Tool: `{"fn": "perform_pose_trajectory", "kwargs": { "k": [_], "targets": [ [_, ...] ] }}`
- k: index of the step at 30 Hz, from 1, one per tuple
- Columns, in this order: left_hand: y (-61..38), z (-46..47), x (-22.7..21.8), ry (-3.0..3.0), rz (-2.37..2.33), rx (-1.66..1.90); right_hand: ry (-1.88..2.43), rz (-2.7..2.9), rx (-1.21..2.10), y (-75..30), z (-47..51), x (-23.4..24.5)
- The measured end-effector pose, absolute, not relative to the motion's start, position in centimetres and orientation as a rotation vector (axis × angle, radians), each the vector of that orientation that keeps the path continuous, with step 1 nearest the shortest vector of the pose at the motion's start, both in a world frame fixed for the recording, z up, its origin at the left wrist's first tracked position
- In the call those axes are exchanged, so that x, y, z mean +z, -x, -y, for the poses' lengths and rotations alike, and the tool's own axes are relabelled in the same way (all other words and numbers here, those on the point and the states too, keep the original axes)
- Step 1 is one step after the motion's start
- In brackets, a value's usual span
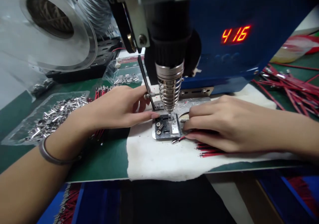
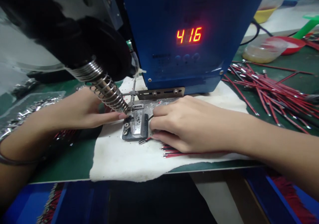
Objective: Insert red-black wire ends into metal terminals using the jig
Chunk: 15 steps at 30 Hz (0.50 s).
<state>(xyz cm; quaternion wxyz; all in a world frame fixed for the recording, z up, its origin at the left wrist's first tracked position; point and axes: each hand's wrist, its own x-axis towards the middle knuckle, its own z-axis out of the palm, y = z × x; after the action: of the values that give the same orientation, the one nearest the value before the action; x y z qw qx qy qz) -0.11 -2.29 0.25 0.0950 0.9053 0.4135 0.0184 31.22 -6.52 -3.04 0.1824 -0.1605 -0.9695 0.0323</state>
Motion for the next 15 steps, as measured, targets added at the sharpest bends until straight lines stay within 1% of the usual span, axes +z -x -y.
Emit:
{"fn": "perform_pose_trajectory", "kwargs": {
  "k": [6,15],
  "targets": [
    [0.39,2.01,0.09,-2.705,-1.22,0.066,0.483,2.749,0.077,-31.33,6.56,-3.11],
    [0.25,2.04,0.34,-2.72,-1.224,0.054,0.521,2.761,0.143,-31.02,6.64,-2.86]
  ]
}}
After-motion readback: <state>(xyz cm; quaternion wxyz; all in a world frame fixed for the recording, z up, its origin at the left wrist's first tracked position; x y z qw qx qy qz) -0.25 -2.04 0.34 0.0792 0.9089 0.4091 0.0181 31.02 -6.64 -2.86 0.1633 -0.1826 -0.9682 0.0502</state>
